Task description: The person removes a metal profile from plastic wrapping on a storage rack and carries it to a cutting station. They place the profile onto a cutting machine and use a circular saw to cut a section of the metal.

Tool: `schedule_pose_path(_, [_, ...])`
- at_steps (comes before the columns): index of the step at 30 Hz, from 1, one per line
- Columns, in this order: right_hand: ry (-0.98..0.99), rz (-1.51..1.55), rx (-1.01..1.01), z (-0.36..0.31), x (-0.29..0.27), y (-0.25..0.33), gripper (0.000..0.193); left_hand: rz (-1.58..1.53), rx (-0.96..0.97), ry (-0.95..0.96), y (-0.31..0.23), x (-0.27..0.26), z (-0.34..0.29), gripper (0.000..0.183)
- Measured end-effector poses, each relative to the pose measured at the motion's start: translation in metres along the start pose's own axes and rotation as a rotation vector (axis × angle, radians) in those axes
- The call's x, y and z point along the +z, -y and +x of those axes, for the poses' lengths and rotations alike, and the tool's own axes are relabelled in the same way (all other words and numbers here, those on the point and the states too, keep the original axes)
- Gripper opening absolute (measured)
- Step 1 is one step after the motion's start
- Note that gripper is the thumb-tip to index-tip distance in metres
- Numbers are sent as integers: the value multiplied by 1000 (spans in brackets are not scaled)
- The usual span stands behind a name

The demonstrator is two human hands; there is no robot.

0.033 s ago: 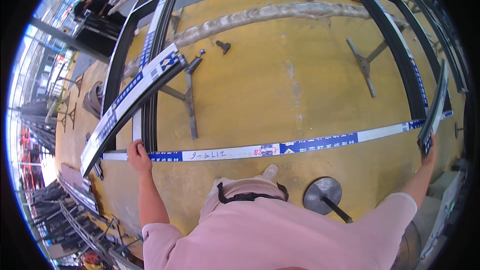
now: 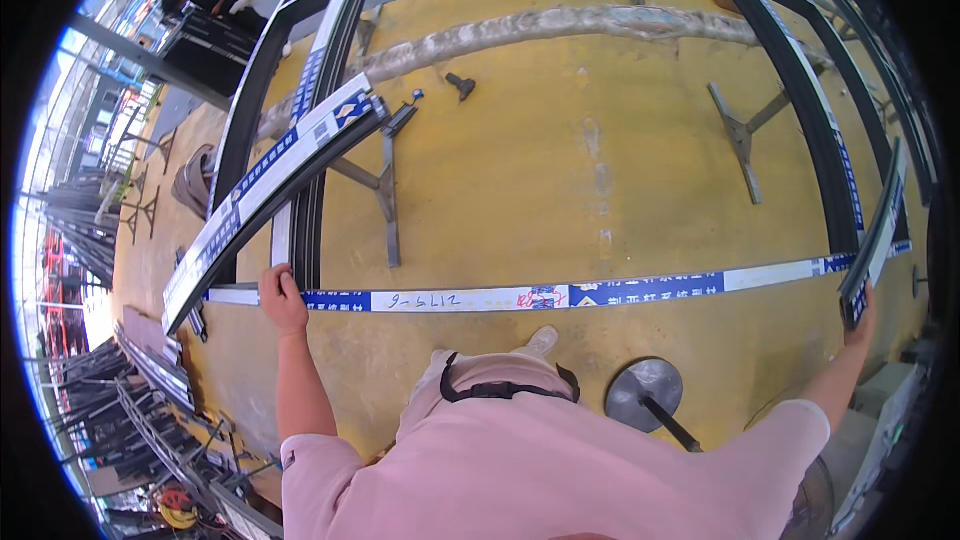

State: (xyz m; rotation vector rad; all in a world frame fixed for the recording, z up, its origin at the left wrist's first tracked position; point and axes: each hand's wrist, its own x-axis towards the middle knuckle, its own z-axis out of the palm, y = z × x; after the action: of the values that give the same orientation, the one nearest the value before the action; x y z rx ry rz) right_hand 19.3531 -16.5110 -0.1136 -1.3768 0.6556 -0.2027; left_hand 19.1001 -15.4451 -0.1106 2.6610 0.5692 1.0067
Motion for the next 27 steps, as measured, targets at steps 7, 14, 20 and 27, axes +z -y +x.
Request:
schedule_pose_path(7, [64, -373, 79, 48, 14, 25, 54, -8, -9, -42, -14, -22, -12, 12])
schedule_pose_path(14, [-392, -1252, -285, 39, 13, 83, 65, -82, 46, -149, 3, 7, -10, 9])
schedule_pose_path(20, [121, -685, -741, -139, 311, -21, 50, -151, 121, -181, 9, -28, -12, 6])
schedule_pose_path(27, [1294, -493, -962, -699, 642, -180, 33, -914, 374, 131, 92, -76, -60, 18])
